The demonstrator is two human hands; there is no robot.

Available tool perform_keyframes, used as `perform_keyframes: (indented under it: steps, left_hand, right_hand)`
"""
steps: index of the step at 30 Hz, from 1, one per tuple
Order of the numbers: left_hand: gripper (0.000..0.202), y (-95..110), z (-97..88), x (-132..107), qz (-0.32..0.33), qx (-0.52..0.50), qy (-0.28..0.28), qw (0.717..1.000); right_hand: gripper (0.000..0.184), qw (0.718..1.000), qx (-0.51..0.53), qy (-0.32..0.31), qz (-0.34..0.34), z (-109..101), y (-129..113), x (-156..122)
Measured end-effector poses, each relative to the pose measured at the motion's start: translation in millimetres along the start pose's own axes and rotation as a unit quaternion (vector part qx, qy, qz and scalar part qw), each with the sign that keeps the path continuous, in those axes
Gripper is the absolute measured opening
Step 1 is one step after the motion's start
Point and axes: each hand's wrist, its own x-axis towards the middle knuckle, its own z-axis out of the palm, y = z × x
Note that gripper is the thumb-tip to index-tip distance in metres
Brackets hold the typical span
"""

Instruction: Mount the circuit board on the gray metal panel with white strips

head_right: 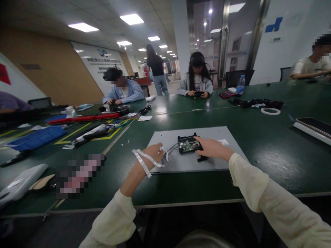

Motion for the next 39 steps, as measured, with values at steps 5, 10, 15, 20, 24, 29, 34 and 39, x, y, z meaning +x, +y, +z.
perform_keyframes:
  steps: [5, 10, 15, 20, 24, 29, 34, 39]
  left_hand:
    - [0.030, 22.5, -7.2, 24.1, -0.001, 0.003, 0.016, 1.000]
    - [0.040, 48.7, 3.9, 49.4, 0.052, -0.055, 0.058, 0.995]
    - [0.060, 52.0, 34.8, 62.5, 0.098, -0.094, 0.041, 0.990]
    - [0.072, 34.0, 55.5, 72.2, 0.125, -0.101, 0.009, 0.987]
    - [0.065, 27.3, 59.7, 78.0, 0.148, -0.114, -0.010, 0.982]
    - [0.046, 21.5, 43.4, 81.3, 0.132, -0.174, 0.029, 0.975]
    - [0.038, 2.4, 23.5, 67.9, -0.048, -0.112, 0.118, 0.986]
    - [0.035, -8.7, 26.7, 54.1, -0.134, -0.077, 0.051, 0.987]
  right_hand:
    - [0.095, 0.995, 0.040, 0.074, -0.056, -5.9, 16.2, 24.2]
    - [0.107, 0.977, 0.141, 0.042, -0.157, 11.4, 35.0, 44.8]
    - [0.105, 0.970, 0.178, 0.065, -0.150, 23.0, 37.5, 43.6]
    - [0.104, 0.971, 0.177, 0.094, -0.128, 24.2, 31.9, 38.5]
    - [0.103, 0.973, 0.170, 0.105, -0.119, 25.2, 27.0, 35.4]
    - [0.100, 0.974, 0.168, 0.098, -0.114, 23.5, 23.9, 31.1]
    - [0.099, 0.975, 0.165, 0.094, -0.112, 23.9, 26.5, 29.5]
    - [0.098, 0.976, 0.158, 0.096, -0.113, 24.8, 28.0, 28.6]
